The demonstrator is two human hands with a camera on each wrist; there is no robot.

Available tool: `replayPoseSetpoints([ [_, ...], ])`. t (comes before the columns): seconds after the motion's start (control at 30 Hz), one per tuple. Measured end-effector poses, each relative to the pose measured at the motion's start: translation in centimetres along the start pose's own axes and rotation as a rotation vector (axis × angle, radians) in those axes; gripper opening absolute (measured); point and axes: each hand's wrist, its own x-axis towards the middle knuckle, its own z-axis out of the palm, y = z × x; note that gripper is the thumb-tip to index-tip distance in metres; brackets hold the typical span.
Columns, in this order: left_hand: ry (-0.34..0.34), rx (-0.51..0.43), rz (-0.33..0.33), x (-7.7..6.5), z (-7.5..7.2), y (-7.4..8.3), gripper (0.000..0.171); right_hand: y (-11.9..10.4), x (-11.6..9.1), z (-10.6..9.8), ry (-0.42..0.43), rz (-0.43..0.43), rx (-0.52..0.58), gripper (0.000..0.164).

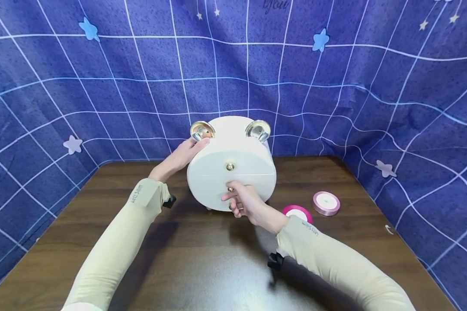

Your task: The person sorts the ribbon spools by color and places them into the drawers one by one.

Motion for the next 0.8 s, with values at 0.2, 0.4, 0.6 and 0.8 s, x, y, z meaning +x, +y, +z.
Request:
replayPoseSetpoints([
  [0.2, 0.002, -0.002, -0.003, 0.0, 0.1, 0.0, 0.065, 0.1, -0.4, 0.0, -0.003, 0.002, -0.015, 0.036],
  [0.4, -0.002, -0.015, -0.004, 0.1, 0.0, 0.0, 0.067, 0.3, -1.5, 0.0, -0.028, 0.002, -0.047, 0.039],
  [0.6, -0.015, -0.015, 0.0, 0.1, 0.0, -0.1, 0.068, 0.8, -2.9, 0.1, -0.058, 0.004, -0.091, 0.042],
  [0.8, -0.017, -0.013, 0.0, 0.1, 0.1, -0.1, 0.068, 1.5, -4.1, 0.2, -0.076, -0.001, -0.106, 0.043],
])
